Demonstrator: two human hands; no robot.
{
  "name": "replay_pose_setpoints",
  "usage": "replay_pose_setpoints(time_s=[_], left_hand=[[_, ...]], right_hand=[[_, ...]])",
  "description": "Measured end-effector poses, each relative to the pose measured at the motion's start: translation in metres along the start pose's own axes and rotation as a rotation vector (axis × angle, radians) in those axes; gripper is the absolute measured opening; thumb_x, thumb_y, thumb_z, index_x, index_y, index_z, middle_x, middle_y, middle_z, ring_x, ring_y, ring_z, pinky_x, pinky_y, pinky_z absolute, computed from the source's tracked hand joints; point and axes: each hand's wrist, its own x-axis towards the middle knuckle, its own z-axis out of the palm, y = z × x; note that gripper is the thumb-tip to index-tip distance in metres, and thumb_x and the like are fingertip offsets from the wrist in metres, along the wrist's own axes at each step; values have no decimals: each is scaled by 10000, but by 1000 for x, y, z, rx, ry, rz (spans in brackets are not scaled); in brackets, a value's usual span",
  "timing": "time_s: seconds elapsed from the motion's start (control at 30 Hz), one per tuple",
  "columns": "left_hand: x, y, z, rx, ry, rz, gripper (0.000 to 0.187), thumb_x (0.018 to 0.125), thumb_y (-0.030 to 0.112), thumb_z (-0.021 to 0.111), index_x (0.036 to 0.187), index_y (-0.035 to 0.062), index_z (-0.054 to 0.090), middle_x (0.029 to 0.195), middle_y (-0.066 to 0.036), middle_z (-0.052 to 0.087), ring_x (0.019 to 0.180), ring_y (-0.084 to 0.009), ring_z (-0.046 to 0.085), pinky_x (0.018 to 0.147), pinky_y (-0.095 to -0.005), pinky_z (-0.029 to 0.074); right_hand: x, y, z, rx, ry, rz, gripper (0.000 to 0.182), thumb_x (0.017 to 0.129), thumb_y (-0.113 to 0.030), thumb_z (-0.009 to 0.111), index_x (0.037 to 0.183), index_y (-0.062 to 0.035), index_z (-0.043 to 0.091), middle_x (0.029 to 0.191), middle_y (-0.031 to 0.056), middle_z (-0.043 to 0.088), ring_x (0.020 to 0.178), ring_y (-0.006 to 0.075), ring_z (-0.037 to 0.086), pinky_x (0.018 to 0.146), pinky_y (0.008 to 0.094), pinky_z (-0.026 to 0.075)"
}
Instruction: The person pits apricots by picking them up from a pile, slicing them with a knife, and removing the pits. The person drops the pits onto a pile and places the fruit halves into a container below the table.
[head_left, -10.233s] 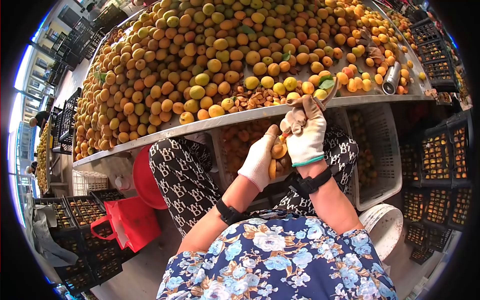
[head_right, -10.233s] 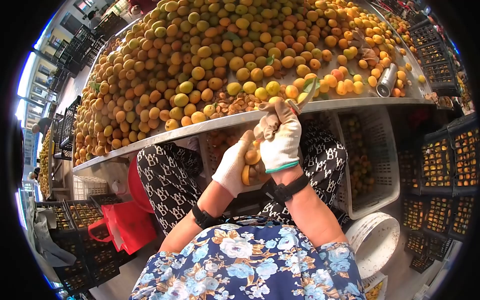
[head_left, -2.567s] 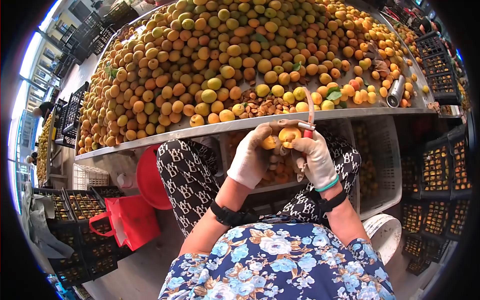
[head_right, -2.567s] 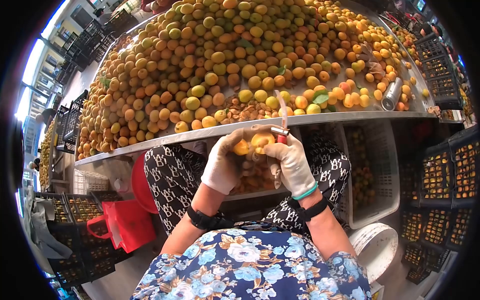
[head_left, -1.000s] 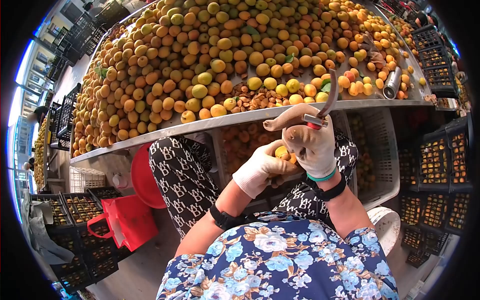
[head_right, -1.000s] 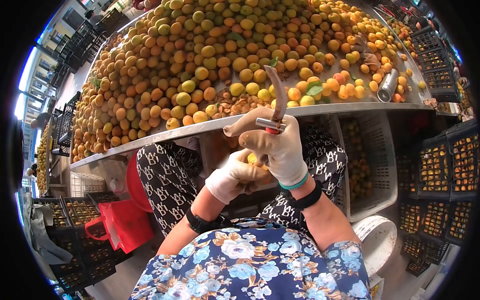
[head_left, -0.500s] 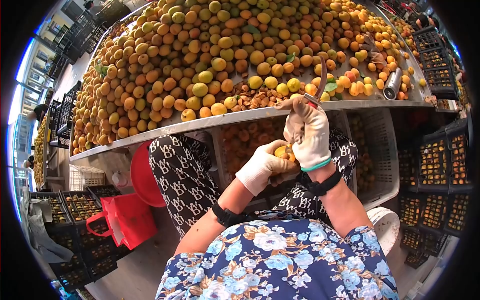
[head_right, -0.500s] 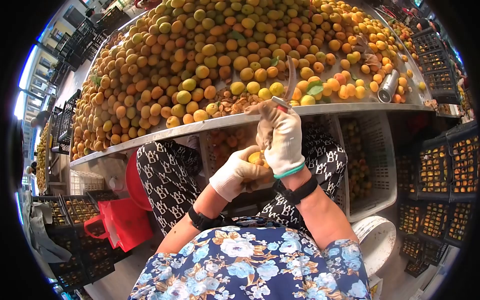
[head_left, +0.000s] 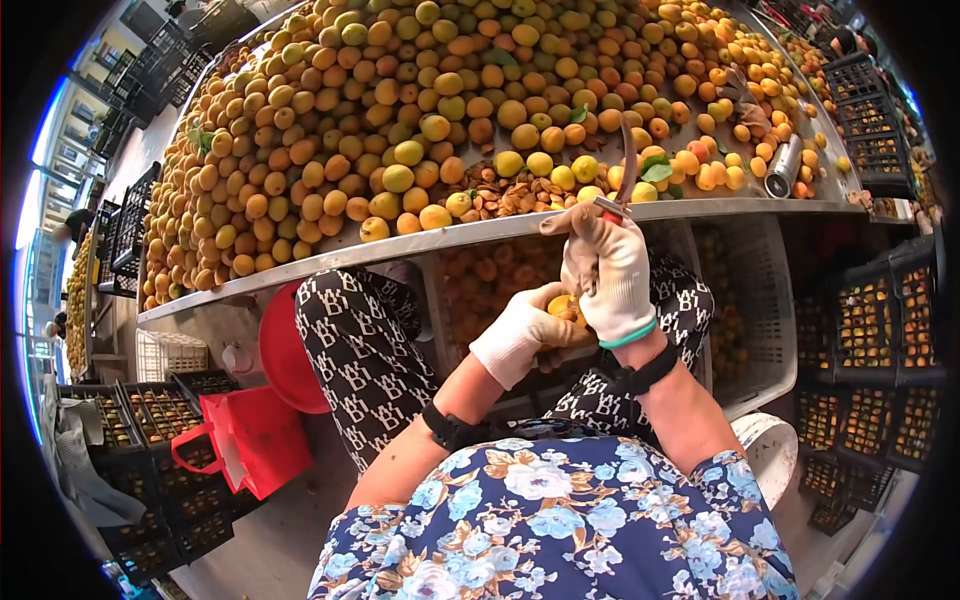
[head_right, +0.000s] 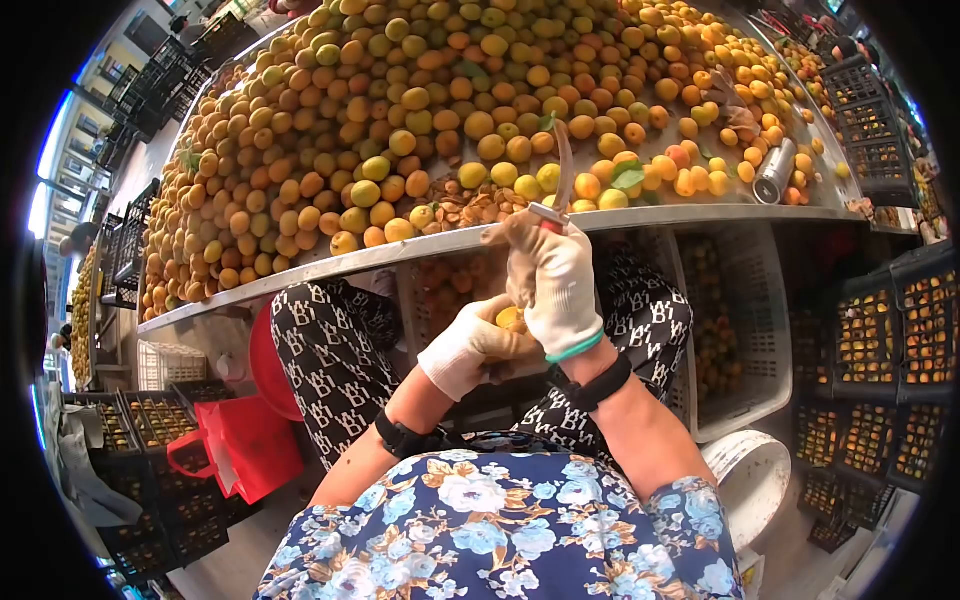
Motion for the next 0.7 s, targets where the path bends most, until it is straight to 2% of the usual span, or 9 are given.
replay_pose_setpoints(time_s=[0.13,0.23,0.37,0.43,0.53,0.63,0.7], left_hand=[[5,-5,-5,-2,9,11,417,807,60,777,1186,53,602,967,-25,647,753,-119,668,564,-223,538],[8,-10,-7,51,22,71,426,805,65,782,1187,40,597,999,-43,648,778,-131,669,584,-235,550],[10,-12,-2,133,62,139,409,809,76,776,1178,41,601,970,-36,655,823,-118,655,615,-238,546],[7,-8,1,173,88,146,396,811,82,774,1166,38,605,940,-34,658,823,-112,641,644,-241,539],[13,-13,2,807,307,334,382,798,90,781,1136,30,613,912,-26,660,815,-107,614,705,-253,520],[16,-18,0,653,332,350,342,793,90,780,1091,24,626,915,-19,659,826,-109,596,767,-271,506],[13,-13,-4,418,268,306,333,795,83,772,1092,25,632,929,-14,662,850,-105,594,786,-272,505]], right_hand=[[15,12,-9,77,173,225,318,933,-325,713,799,-40,667,490,-86,338,382,52,305,386,238,228],[20,17,-11,57,217,292,358,941,-387,693,838,-45,666,506,-92,312,389,50,296,407,242,225],[23,25,-17,117,292,366,315,937,-371,705,801,-105,605,503,-90,308,380,67,293,400,253,232],[23,23,-16,154,313,353,308,943,-338,697,799,-76,625,504,-86,319,387,63,292,394,246,236],[24,25,-18,196,351,364,304,946,-328,696,804,-68,626,511,-81,329,390,63,291,392,245,243],[30,26,-17,242,370,334,296,949,-324,695,810,-77,611,515,-78,335,389,68,298,392,252,251],[30,27,-16,314,409,275,286,952,-317,691,814,-82,602,515,-76,340,388,71,306,392,259,256]])
